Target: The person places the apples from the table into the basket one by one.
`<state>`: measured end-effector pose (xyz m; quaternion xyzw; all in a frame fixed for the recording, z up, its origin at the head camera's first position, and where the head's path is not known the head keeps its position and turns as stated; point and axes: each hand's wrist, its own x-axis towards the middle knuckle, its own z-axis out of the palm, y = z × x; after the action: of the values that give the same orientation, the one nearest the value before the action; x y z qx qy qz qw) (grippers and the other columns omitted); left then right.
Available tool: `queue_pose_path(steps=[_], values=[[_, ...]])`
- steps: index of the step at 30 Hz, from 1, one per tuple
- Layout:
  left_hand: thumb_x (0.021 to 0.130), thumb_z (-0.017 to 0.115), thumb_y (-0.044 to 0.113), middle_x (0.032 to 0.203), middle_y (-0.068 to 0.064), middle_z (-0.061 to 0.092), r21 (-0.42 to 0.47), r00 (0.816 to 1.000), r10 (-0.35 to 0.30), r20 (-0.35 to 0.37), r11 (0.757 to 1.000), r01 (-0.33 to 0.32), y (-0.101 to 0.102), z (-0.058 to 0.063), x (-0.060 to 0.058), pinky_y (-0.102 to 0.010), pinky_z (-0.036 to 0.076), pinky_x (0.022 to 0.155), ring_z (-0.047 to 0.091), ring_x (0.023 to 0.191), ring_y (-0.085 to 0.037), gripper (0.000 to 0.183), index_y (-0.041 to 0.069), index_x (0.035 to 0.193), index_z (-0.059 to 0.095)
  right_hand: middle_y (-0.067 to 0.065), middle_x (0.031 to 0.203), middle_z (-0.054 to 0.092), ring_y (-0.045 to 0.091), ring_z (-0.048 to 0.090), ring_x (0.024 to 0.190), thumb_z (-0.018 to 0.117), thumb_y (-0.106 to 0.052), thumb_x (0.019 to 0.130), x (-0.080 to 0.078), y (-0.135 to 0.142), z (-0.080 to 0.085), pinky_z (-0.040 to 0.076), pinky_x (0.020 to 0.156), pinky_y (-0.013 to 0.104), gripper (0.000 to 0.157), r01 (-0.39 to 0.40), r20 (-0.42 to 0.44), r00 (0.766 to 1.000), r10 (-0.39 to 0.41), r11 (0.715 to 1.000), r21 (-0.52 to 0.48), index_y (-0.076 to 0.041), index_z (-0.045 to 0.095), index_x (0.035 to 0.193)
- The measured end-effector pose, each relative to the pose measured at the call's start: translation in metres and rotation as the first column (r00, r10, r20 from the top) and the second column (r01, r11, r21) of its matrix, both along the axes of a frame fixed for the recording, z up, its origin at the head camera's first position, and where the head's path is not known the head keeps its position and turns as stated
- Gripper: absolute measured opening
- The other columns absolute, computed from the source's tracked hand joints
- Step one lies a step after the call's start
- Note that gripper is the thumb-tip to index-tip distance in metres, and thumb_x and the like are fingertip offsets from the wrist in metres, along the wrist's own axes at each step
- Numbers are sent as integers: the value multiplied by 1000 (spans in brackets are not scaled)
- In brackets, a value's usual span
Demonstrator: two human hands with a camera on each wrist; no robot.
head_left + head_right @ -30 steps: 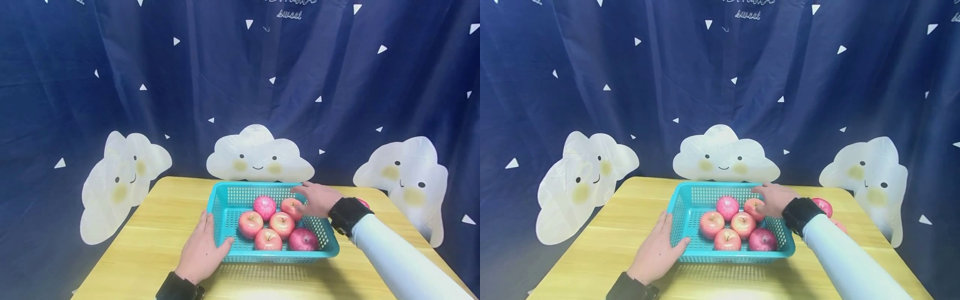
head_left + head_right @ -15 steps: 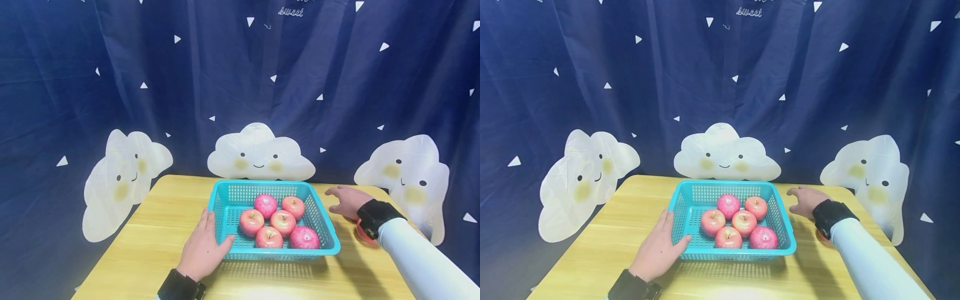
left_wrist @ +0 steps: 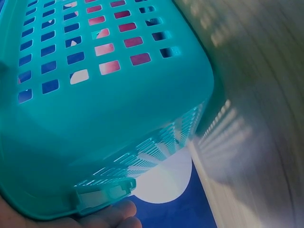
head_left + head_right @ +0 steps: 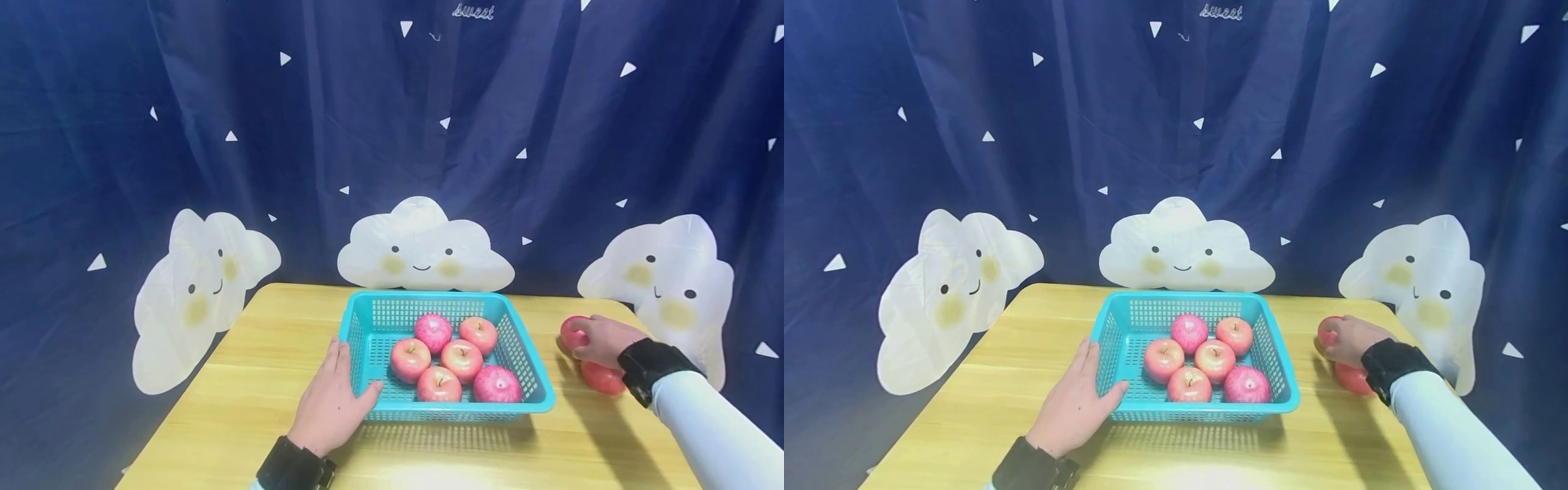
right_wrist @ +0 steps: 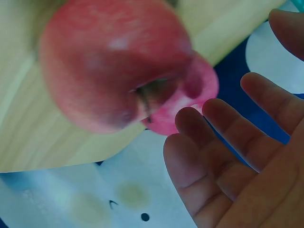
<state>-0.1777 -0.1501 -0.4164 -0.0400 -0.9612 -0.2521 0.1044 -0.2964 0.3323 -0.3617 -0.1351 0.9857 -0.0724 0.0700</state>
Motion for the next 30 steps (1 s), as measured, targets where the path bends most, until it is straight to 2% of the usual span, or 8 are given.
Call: queue_pose_path(steps=[3, 6, 8, 11, 16, 23, 27, 30], values=[[93, 59, 63, 162, -25, 25, 3, 1000, -2, 1, 1000, 2, 0, 0, 0, -54, 40, 109, 36, 144, -39, 97, -10, 152, 33, 15, 102, 62, 33, 61, 84, 77, -30, 82, 0, 7, -1, 57, 71, 52, 55, 53, 58, 997, -52, 999, -10, -4, 63, 128], [92, 60, 63, 163, -24, 23, 7, 1000, 4, 5, 1000, -4, 0, -2, 0, -54, 41, 108, 35, 145, -38, 98, -9, 153, 33, 15, 99, 60, 33, 60, 81, 77, -28, 81, 1, 13, -5, 57, 66, 47, 49, 55, 71, 996, -54, 998, -13, -5, 65, 123], [92, 61, 62, 163, -24, 22, 8, 1000, 9, 8, 1000, -9, -1, -3, 0, -54, 41, 108, 36, 145, -38, 98, -9, 153, 32, 14, 96, 60, 31, 59, 80, 76, -26, 81, 1, 16, -10, 55, 65, 45, 41, 40, 52, 998, -40, 999, -4, -7, 69, 117], [91, 62, 62, 164, -23, 22, 6, 1000, 12, 9, 1000, -12, -2, -4, 0, -54, 41, 108, 36, 145, -37, 99, -8, 154, 31, 11, 92, 61, 30, 58, 79, 74, -23, 81, 2, 20, -16, 53, 69, 48, 32, 14, -4, 1000, -14, 999, 33, -10, 71, 111], [91, 62, 61, 164, -23, 22, 1, 1000, 9, 13, 1000, -9, -1, -3, -1, -54, 40, 109, 35, 145, -37, 98, -8, 154, 31, 7, 83, 56, 26, 55, 72, 72, -26, 82, 4, 28, -26, 49, 66, 46, 30, 9, -55, 998, -6, 998, 59, -10, 71, 108], [91, 62, 62, 164, -23, 22, 1, 1000, 13, 18, 1000, -13, 0, -3, -1, -53, 40, 110, 35, 145, -37, 99, -8, 154, 32, 6, 79, 52, 24, 53, 69, 71, -29, 84, 6, 30, -31, 44, 63, 41, 23, 27, -71, 997, -23, 999, 45, -12, 68, 100], [91, 61, 61, 164, -23, 22, 2, 1000, 9, 12, 1000, -9, 0, -3, 0, -53, 40, 110, 35, 145, -37, 98, -8, 154, 32, 7, 79, 51, 26, 53, 70, 68, -30, 86, 8, 30, -31, 43, 65, 42, 28, 42, -51, 998, -40, 998, 38, -10, 68, 106], [92, 61, 61, 164, -23, 22, 1, 1000, 7, 7, 1000, -7, 0, -3, -1, -53, 40, 110, 35, 145, -37, 98, -8, 154, 32, 10, 83, 60, 30, 58, 76, 66, -31, 88, 8, 30, -32, 48, 71, 46, 39, 30, -49, 998, -29, 999, 21, -7, 67, 118]])
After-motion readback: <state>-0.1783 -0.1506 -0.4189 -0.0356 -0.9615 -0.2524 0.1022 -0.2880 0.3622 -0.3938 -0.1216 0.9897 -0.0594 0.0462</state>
